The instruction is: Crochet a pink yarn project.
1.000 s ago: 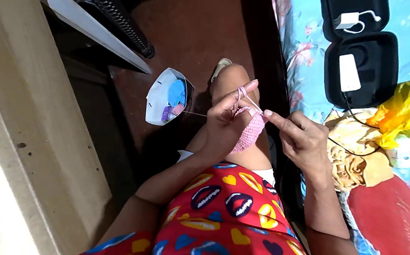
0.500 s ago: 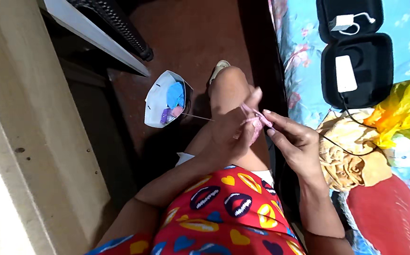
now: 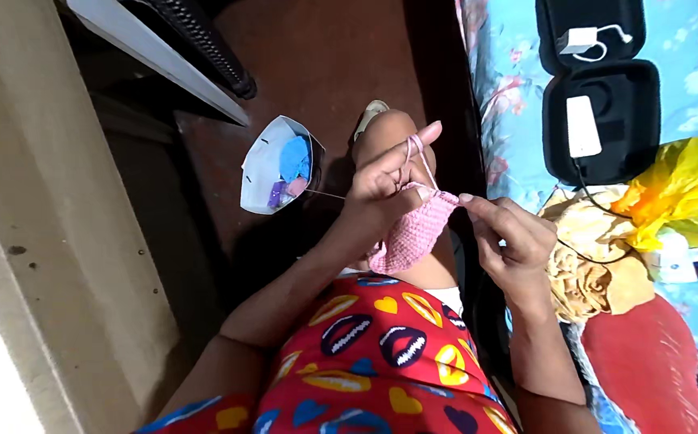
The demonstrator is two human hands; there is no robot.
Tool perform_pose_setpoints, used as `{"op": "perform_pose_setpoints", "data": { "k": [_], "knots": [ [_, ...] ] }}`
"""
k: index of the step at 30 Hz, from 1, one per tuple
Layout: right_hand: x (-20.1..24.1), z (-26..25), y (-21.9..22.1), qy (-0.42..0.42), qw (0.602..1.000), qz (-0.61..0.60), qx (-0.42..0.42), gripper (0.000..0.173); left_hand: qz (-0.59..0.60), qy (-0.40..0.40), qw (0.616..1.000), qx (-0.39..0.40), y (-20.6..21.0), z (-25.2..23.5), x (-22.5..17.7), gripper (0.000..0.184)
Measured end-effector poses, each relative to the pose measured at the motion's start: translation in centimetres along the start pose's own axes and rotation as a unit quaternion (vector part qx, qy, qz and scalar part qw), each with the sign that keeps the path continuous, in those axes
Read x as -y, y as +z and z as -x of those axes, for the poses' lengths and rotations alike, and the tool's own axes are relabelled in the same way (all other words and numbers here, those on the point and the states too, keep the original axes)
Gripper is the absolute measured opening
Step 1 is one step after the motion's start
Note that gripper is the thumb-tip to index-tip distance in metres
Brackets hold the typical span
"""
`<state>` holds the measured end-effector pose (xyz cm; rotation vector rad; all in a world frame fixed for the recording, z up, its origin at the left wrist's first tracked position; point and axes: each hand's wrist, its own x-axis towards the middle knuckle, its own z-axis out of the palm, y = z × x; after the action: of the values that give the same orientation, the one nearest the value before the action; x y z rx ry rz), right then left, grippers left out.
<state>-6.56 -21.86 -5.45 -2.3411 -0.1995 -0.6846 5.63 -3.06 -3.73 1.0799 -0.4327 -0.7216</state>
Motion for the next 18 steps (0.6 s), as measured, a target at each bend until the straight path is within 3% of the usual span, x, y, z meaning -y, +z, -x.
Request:
{"op": "perform_pose_setpoints", "data": {
  "k": [5,18],
  "knots": [
    [-0.53,-0.06,-0.34,-0.008,1.0,-0.009,0.028,0.027,0.031,-0.048,0.998,0.008,-0.51,-0.23,-0.18,0.065],
    [-0.56,0.24,0.32,0.045,0.995,-0.093,0.016,0.026,-0.069,0.05,0.996,-0.027,-0.22,0.03,0.43,0.062]
  ]
}}
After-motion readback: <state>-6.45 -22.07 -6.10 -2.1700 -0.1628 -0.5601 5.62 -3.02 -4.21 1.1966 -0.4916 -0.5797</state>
